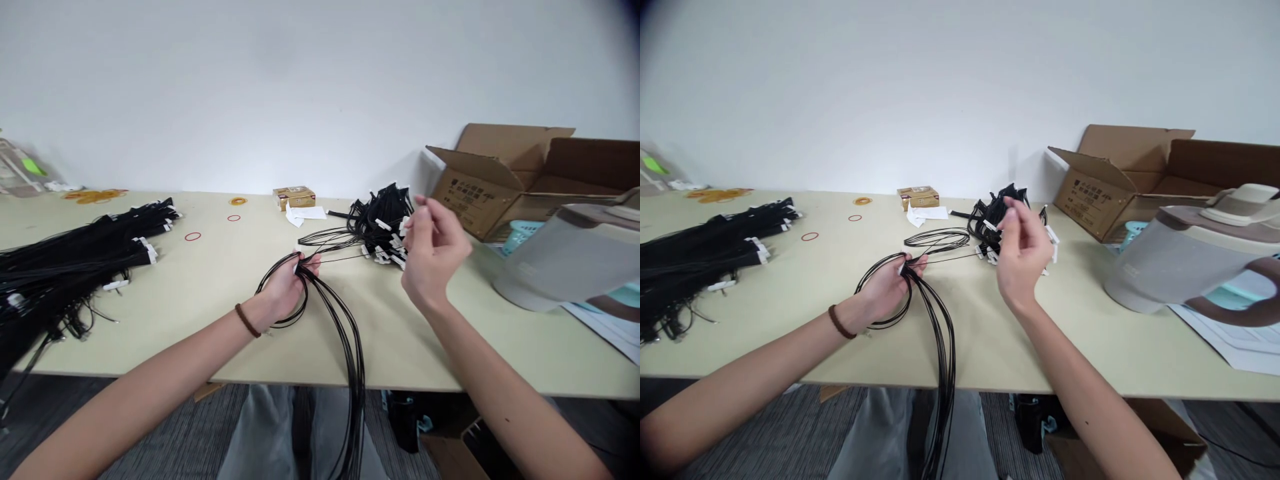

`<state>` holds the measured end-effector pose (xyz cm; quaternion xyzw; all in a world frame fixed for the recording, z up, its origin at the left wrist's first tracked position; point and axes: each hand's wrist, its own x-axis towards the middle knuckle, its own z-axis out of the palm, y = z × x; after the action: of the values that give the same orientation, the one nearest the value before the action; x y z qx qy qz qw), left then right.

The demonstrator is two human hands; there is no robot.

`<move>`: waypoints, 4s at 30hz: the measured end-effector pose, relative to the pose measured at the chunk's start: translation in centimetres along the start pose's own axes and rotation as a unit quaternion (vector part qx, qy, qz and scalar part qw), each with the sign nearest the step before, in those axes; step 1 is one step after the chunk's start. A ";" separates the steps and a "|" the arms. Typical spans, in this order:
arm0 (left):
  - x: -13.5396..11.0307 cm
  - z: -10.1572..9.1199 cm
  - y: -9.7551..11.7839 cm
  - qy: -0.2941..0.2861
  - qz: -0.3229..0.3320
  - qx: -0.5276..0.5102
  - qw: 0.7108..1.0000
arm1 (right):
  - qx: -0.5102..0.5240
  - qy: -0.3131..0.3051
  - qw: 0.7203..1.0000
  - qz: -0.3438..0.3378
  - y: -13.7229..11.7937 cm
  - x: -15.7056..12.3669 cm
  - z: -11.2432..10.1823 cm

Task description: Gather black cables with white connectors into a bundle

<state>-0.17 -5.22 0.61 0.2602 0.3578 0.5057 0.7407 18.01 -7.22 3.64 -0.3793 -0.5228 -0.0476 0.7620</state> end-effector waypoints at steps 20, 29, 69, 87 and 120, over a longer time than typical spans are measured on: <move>-0.6 0.3 -0.7 -0.034 0.012 0.030 0.999 | -0.284 -0.229 0.836 -0.409 -0.3 -4.4 1.4; -0.4 0.2 -0.9 -0.034 0.032 0.041 0.998 | -0.288 -0.219 0.837 -0.412 -0.2 -4.4 1.4; -0.5 0.5 -0.8 -0.007 0.057 0.046 0.997 | -0.270 -0.239 0.806 -0.470 -0.4 -4.3 1.1; -0.8 0.5 -0.9 -0.009 0.110 0.097 0.989 | -0.276 -0.240 0.804 -0.469 -0.6 -4.5 1.1; -0.9 0.2 -1.5 -0.093 0.144 0.188 0.967 | -0.246 -0.401 0.860 -0.200 -0.2 -5.5 2.1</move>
<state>0.60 -6.57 -0.13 0.4898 0.3345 0.5040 0.6278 13.86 -7.82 -0.46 -0.4277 -0.8191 -0.1695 0.3426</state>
